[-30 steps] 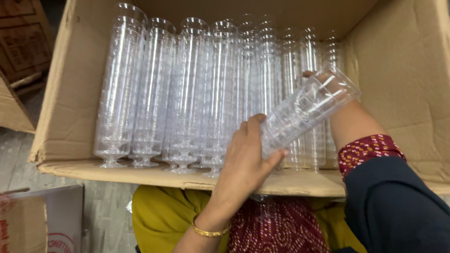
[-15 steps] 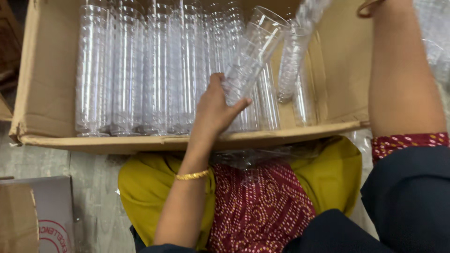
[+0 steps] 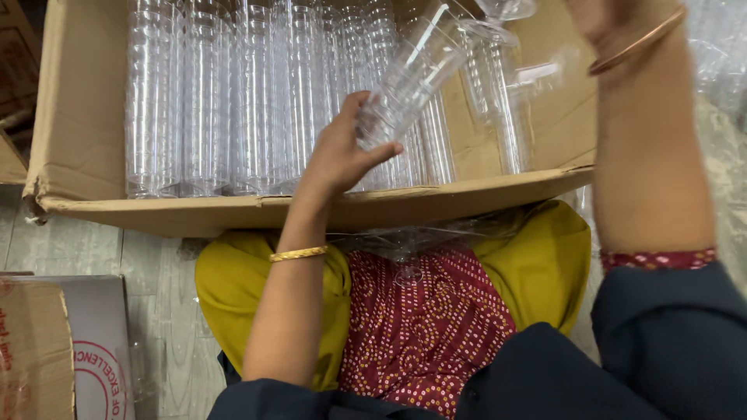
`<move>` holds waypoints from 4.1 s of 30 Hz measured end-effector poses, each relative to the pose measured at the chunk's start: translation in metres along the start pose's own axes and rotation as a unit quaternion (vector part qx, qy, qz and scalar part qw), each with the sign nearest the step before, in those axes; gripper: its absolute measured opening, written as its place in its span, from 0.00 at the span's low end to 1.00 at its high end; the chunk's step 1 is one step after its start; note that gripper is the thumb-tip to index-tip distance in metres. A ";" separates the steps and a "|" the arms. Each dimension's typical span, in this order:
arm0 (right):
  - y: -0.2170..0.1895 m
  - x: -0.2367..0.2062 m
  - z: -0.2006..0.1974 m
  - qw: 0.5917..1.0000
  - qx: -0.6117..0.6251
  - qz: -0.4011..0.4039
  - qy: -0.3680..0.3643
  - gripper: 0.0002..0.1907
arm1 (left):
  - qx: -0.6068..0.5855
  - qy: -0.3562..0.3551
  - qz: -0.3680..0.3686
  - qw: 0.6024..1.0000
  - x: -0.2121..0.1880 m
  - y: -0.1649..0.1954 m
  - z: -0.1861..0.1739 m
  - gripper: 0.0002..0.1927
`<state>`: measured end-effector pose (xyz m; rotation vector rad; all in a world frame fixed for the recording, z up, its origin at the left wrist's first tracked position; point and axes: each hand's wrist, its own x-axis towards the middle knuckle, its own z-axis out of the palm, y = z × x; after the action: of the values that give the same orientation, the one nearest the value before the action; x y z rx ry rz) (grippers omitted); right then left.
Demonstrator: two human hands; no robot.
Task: The person sits on the floor and repeatedly picks up stacks of clear plastic cups from a cardboard box. They separate the stacks into smaller groups and place them back into the box in an organized manner.
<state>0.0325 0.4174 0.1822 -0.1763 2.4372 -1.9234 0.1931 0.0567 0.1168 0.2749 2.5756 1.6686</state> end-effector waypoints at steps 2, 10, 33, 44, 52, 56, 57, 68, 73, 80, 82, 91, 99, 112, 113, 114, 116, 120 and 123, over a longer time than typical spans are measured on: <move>0.005 -0.009 -0.003 1.000 0.020 0.010 0.010 0.21 | -0.042 -0.004 0.017 0.999 0.000 0.000 -0.002 0.42; 0.045 -0.013 0.011 0.991 0.090 -0.012 0.096 0.23 | -0.008 -0.020 0.108 0.994 -0.006 -0.004 -0.016 0.41; -0.011 -0.132 0.203 0.957 0.205 0.026 -0.201 0.45 | -0.096 0.010 0.065 0.993 -0.010 -0.014 -0.015 0.43; 0.007 -0.143 0.211 0.994 -0.064 -0.070 -0.046 0.40 | 0.205 0.169 0.107 0.958 -0.006 -0.018 0.038 0.51; -0.009 -0.148 0.205 0.978 -0.067 -0.163 -0.109 0.38 | -0.187 0.061 0.079 0.977 0.006 -0.019 0.008 0.51; -0.014 -0.160 0.199 0.970 -0.041 -0.210 -0.111 0.32 | -0.259 0.059 0.003 0.964 0.000 -0.002 0.000 0.45; -0.015 -0.162 0.198 0.969 -0.007 -0.215 -0.118 0.31 | -0.267 0.057 0.001 0.962 -0.002 0.001 -0.002 0.43; -0.024 -0.161 0.179 0.965 -0.027 -0.228 -0.127 0.31 | -0.353 0.001 0.005 0.936 -0.001 0.005 -0.006 0.39; -0.033 -0.145 0.173 0.939 -0.188 -0.258 -0.127 0.34 | -0.329 0.008 -0.012 0.944 0.003 0.003 -0.006 0.42; -0.059 -0.118 0.157 0.819 -0.343 -0.459 -0.041 0.17 | -0.305 0.017 -0.016 0.952 0.009 0.001 -0.005 0.47; -0.061 -0.114 0.155 0.795 -0.366 -0.482 -0.039 0.15 | -0.299 0.015 -0.017 0.954 0.008 -0.001 -0.006 0.47; -0.065 -0.093 0.152 0.935 -0.124 -0.324 -0.077 0.36 | -0.282 0.020 0.020 0.959 0.010 -0.007 -0.005 0.48; -0.068 -0.089 0.146 0.876 -0.256 -0.410 -0.005 0.27 | -0.243 0.024 -0.006 0.970 0.010 -0.006 -0.005 0.50; -0.072 -0.080 0.128 0.886 -0.246 -0.388 0.070 0.20 | -0.237 0.009 0.009 0.971 0.009 -0.007 -0.004 0.53; -0.072 -0.080 0.124 0.901 -0.193 -0.385 0.060 0.21 | -0.235 0.009 0.013 0.972 0.009 -0.007 -0.003 0.53; -0.072 -0.079 0.121 0.913 -0.139 -0.380 0.048 0.22 | -0.233 0.010 0.016 0.972 0.008 -0.006 -0.003 0.53; -0.071 -0.077 0.113 0.928 -0.050 -0.366 0.039 0.24 | -0.223 0.010 0.025 0.974 0.007 -0.006 -0.003 0.52; -0.071 -0.079 0.101 0.939 0.030 -0.340 0.045 0.25 | -0.191 0.009 0.009 0.982 0.004 -0.003 -0.003 0.51; -0.071 -0.085 0.097 0.934 0.039 -0.352 0.047 0.25 | -0.192 0.005 0.022 0.981 0.002 0.001 -0.001 0.50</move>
<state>0.1309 0.3168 0.2248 -1.1152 2.5654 -2.2989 0.1913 0.0563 0.1185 0.3018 2.2007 2.1337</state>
